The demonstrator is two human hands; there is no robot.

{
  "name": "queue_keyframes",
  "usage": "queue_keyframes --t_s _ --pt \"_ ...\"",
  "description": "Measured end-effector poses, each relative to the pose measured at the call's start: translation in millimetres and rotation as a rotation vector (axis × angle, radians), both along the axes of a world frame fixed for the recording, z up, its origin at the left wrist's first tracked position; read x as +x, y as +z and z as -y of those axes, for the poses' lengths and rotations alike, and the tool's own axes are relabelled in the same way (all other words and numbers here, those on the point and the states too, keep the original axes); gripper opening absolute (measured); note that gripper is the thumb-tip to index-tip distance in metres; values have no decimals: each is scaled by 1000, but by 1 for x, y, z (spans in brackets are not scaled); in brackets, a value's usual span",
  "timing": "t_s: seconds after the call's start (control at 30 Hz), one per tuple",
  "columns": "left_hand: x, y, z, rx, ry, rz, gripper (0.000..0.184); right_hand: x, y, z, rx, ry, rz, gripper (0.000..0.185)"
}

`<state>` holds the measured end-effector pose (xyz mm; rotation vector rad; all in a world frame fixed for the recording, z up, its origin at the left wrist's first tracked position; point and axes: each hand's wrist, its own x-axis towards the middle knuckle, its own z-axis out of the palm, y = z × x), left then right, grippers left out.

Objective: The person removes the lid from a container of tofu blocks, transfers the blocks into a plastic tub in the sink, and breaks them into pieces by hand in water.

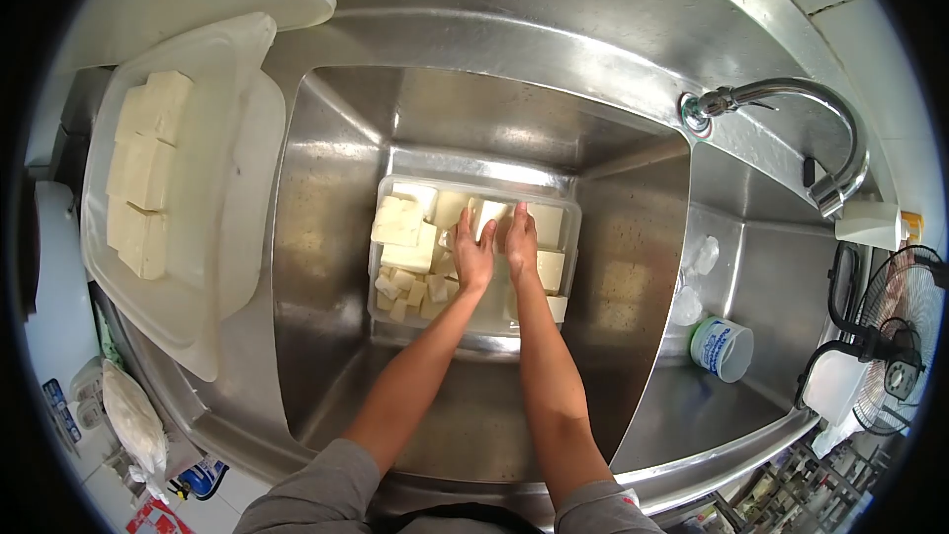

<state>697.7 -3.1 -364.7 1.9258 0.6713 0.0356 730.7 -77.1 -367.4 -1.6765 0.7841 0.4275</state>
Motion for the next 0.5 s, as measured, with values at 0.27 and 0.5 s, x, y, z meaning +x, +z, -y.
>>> queue_keyframes --t_s 0.27,0.5 --pt "4 -11 8 146 -79 -142 52 15 33 31 -132 156 -88 77" --pt "-13 46 -21 217 -136 192 42 1 28 30 -204 124 267 42"
